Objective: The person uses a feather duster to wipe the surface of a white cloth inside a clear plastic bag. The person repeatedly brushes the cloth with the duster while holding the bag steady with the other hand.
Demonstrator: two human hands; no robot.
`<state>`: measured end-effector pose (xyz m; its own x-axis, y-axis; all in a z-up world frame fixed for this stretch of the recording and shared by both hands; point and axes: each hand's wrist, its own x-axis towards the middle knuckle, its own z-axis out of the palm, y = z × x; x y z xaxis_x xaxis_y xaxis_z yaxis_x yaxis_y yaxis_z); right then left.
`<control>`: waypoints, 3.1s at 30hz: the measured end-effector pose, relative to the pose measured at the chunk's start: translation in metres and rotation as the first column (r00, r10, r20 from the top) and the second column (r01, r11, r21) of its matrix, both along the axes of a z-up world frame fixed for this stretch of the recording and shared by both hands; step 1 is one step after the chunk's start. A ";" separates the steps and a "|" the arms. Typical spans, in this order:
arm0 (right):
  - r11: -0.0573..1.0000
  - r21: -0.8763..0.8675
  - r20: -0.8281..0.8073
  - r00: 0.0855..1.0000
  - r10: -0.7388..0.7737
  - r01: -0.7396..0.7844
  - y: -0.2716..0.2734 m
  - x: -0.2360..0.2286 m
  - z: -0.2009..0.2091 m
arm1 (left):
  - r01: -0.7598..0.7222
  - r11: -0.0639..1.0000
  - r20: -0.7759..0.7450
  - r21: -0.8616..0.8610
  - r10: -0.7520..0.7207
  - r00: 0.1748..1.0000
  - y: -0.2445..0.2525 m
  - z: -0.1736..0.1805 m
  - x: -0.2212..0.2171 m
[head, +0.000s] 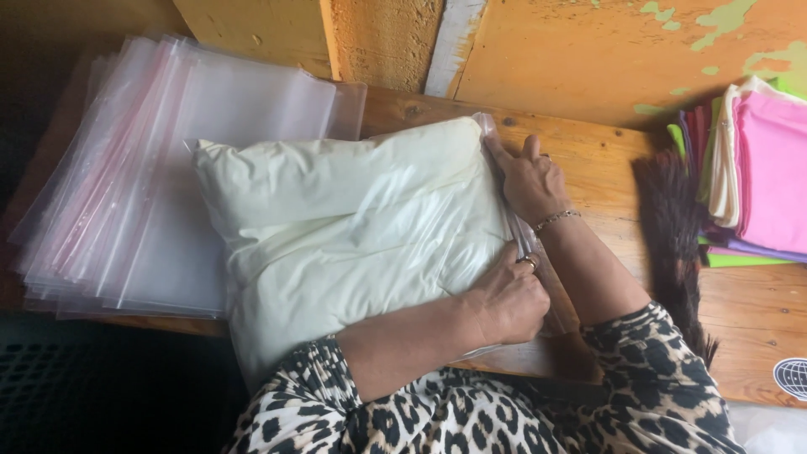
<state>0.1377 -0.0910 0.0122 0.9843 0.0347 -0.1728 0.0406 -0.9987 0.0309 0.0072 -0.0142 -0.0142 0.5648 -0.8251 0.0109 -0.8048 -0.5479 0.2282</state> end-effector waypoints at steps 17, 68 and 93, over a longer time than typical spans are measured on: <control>0.921 0.375 -0.133 0.989 -0.061 0.107 -0.080 -0.036 -0.012 | -0.090 0.970 -0.019 -0.226 0.088 0.996 0.004 -0.016 0.006; 0.922 0.216 0.680 0.727 0.094 -0.322 0.020 -0.245 0.039 | -0.497 0.846 0.052 -0.192 0.514 0.856 0.129 0.025 -0.046; 0.995 -0.014 0.318 0.944 -0.088 0.097 -0.098 -0.105 -0.076 | -0.236 0.535 0.055 -0.811 0.471 0.880 0.131 -0.028 -0.026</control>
